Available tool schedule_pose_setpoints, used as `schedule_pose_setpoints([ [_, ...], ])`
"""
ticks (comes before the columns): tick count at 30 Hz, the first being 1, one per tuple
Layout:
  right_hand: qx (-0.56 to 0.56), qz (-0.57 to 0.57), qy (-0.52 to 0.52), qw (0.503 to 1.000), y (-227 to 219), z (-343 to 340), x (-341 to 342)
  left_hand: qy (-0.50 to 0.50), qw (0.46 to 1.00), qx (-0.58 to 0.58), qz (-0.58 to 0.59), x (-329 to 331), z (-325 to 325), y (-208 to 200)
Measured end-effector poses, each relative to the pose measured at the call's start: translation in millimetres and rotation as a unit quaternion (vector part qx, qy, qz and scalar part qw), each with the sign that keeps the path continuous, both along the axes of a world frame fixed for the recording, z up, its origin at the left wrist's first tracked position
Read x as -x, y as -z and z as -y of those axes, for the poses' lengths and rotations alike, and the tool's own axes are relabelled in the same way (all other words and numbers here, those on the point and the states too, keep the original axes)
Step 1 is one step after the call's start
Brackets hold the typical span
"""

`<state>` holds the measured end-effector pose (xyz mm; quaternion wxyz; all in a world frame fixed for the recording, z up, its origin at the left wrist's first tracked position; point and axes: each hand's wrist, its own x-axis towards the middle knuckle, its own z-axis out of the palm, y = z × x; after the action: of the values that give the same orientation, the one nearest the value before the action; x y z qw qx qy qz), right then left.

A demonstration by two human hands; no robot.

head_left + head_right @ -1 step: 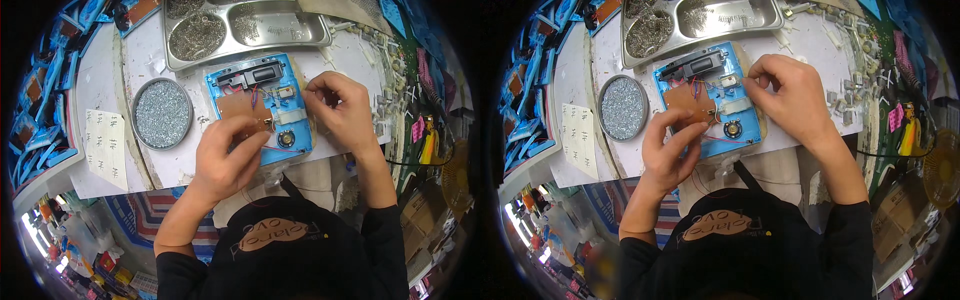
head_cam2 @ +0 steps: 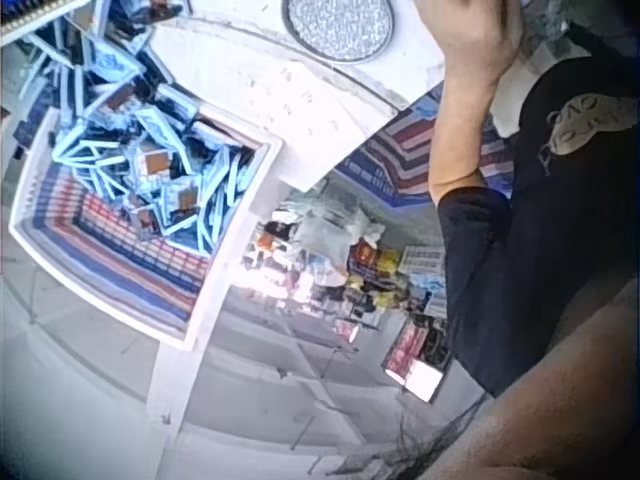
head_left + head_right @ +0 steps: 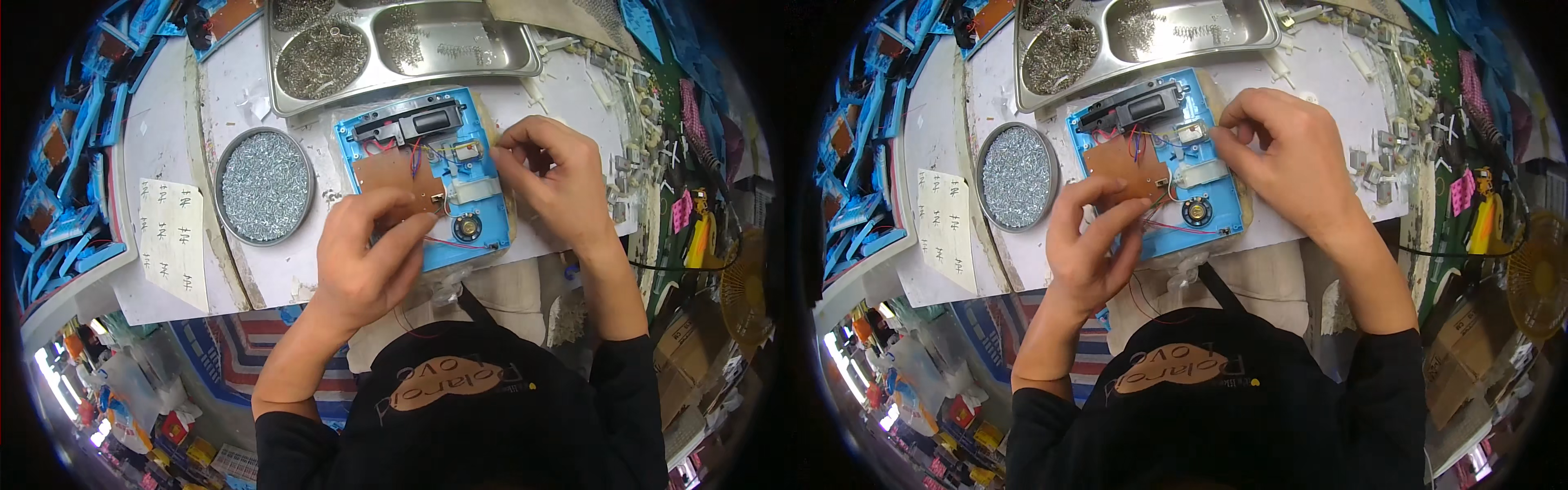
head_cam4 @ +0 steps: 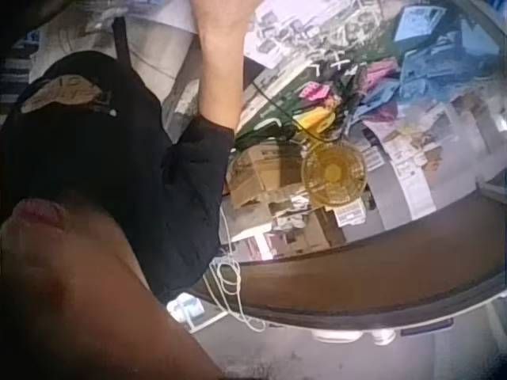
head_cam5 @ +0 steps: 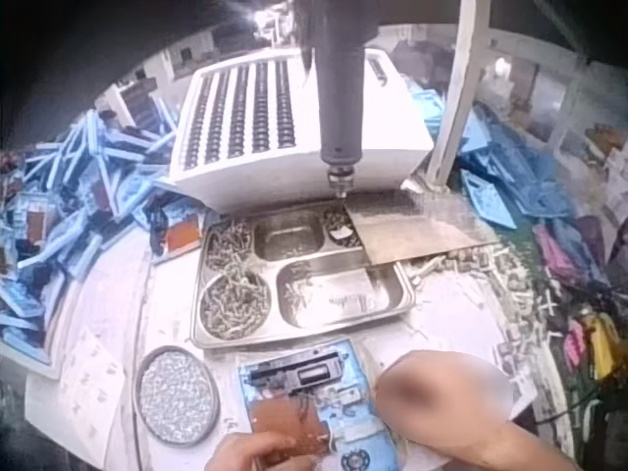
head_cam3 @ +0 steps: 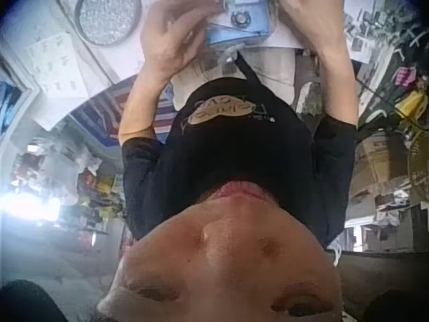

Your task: Soldering wires and assembling a light-blue electronic device case using a screwdriver.

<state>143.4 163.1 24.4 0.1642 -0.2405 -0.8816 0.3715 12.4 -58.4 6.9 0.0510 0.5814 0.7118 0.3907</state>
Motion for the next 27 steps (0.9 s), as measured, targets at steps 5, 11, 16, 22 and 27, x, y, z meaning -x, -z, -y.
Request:
schedule_pose_setpoints([
  [5, -0.063, 0.028, -0.023, 0.997, 2.2, -0.8, 17.7, -0.034, 0.999, -0.040, -0.002, -1.1, -9.8, 6.0],
  [11, -0.116, 0.102, -0.040, 0.987, -0.2, -2.3, 24.2, -0.018, 0.999, -0.046, -0.001, -1.8, -20.3, 6.9],
  [16, -0.123, 0.092, -0.029, 0.988, -1.5, 4.9, 20.5, -0.017, 0.998, 0.011, -0.056, 6.0, -37.1, -2.6],
  [22, 0.073, 0.051, -0.013, 0.996, 8.6, -7.8, 20.7, -0.022, 0.986, 0.052, -0.159, 11.4, -56.1, -3.3],
  [27, 0.081, 0.083, -0.009, 0.993, 25.2, -44.9, 9.1, -0.015, 0.985, 0.074, -0.154, 11.0, -58.0, -7.3],
])
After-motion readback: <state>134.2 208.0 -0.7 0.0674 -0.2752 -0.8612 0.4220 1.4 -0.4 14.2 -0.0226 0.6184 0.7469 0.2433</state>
